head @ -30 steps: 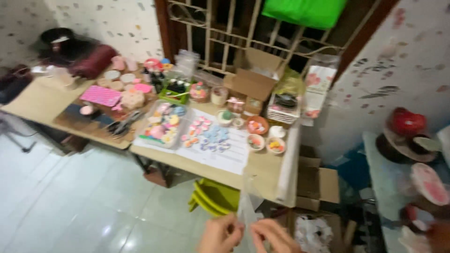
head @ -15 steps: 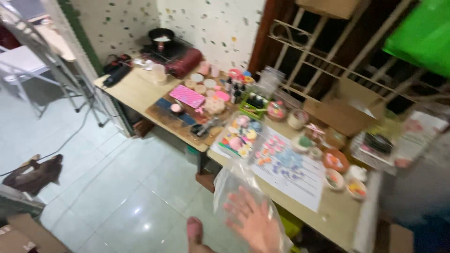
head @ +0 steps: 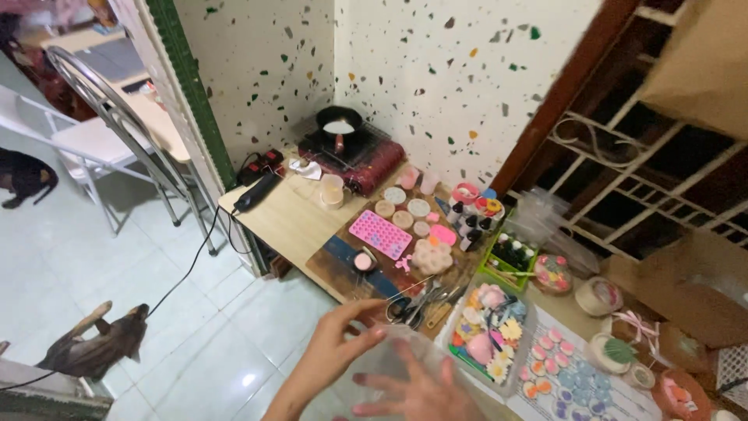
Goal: Demolding small decorative wax pieces and sorting them into containers and bags.
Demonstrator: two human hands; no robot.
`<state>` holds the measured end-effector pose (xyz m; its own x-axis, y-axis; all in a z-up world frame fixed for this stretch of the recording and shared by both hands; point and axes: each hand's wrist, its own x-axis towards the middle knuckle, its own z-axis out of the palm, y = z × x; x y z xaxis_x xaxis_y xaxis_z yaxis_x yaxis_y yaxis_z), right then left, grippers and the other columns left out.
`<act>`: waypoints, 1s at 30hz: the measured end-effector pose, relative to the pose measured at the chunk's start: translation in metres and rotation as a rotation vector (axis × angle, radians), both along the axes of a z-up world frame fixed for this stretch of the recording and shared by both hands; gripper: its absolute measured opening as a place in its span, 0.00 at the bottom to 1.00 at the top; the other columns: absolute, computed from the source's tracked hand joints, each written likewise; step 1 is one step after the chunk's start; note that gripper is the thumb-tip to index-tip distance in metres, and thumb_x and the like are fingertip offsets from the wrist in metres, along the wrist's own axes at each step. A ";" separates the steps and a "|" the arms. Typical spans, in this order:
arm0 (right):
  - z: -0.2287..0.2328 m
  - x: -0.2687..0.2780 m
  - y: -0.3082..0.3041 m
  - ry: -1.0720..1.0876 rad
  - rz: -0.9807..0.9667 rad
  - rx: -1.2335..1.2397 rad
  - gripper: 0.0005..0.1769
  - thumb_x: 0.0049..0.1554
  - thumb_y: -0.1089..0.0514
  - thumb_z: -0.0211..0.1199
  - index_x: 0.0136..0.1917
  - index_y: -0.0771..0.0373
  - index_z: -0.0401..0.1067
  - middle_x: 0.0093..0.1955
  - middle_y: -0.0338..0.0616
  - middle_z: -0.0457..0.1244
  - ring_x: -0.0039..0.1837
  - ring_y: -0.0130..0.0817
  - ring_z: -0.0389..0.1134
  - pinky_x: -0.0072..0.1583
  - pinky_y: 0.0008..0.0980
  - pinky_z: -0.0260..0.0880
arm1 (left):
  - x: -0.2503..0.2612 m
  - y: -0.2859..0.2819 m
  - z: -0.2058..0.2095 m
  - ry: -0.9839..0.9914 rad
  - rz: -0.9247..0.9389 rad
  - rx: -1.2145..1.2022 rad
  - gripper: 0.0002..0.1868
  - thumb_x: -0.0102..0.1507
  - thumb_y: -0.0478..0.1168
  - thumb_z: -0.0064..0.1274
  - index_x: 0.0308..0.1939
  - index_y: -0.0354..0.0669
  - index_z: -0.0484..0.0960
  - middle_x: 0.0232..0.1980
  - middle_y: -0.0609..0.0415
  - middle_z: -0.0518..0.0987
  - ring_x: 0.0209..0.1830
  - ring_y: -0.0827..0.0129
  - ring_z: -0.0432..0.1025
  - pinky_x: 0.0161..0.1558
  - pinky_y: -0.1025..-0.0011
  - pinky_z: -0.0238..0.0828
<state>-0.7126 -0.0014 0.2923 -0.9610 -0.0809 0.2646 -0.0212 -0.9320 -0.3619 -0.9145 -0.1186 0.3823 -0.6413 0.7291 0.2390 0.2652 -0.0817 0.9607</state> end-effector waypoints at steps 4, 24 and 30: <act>-0.035 -0.050 0.012 -0.136 0.063 -0.137 0.50 0.59 0.20 0.45 0.85 0.33 0.30 0.86 0.76 0.31 0.80 0.83 0.43 0.70 0.66 0.56 | -0.069 0.019 -0.033 -0.110 -0.223 -0.133 0.11 0.62 0.41 0.62 0.42 0.37 0.86 0.37 0.54 0.84 0.35 0.70 0.75 0.37 0.70 0.73; -0.156 -0.298 0.018 -0.620 -0.258 0.052 0.59 0.48 0.11 0.33 0.84 0.36 0.29 0.83 0.64 0.50 0.67 0.57 0.68 0.71 0.54 0.66 | -0.361 0.111 -0.127 -0.565 -0.367 -0.287 0.07 0.69 0.38 0.52 0.40 0.38 0.81 0.30 0.58 0.73 0.29 0.76 0.67 0.33 0.76 0.67; -0.122 -0.332 -0.022 -0.547 -0.403 -0.185 0.55 0.54 0.19 0.42 0.85 0.44 0.36 0.81 0.64 0.52 0.68 0.55 0.67 0.69 0.51 0.65 | -0.402 0.122 -0.205 -0.562 -0.717 -0.343 0.04 0.62 0.35 0.59 0.36 0.37 0.84 0.31 0.61 0.82 0.33 0.79 0.73 0.38 0.79 0.70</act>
